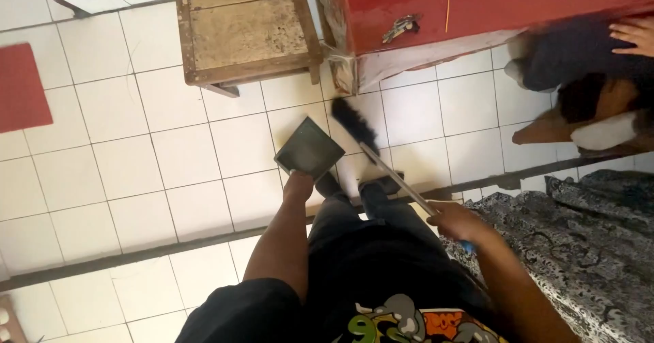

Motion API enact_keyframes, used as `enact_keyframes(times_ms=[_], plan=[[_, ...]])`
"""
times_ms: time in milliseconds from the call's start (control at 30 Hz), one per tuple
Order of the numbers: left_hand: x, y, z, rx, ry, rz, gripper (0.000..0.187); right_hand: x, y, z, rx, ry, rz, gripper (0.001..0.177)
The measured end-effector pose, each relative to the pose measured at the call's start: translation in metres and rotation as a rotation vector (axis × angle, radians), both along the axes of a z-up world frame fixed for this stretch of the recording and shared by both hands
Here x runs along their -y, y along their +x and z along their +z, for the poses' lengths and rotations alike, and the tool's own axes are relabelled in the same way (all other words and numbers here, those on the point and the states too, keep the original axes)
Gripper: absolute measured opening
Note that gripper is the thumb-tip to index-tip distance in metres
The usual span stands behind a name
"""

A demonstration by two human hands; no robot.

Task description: Sweeping the tiled floor using a broom and collecting debris with a dustpan.

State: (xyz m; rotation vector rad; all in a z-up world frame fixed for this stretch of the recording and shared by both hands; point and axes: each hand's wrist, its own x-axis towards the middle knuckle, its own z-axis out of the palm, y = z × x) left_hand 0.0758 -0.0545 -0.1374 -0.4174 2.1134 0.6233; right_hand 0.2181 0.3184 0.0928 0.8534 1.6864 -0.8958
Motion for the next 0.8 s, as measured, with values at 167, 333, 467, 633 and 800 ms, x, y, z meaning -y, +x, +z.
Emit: enact_keyframes(times_ms=[167, 333, 467, 633, 800], plan=[[0.054, 0.006, -0.062, -0.172, -0.058, -0.386, 0.035, -0.018, -0.014, 0.029, 0.025, -0.097, -0.033, 0.06], [0.083, 0.003, -0.023, -0.172, -0.123, -0.625, 0.026, 0.001, -0.055, 0.029, -0.034, -0.061, -0.002, 0.063], [0.099, 0.01, -0.029, -0.161, -0.109, -0.512, 0.025, 0.056, -0.089, 0.028, -0.074, 0.094, 0.217, 0.073], [0.114, 0.018, -0.048, -0.144, -0.133, -0.719, 0.019, 0.059, -0.073, -0.065, -0.266, 0.02, 0.573, 0.065], [0.125, 0.03, -0.037, -0.21, -0.123, -0.595, 0.02, 0.098, -0.097, 0.025, 0.058, 0.007, 0.606, 0.061]])
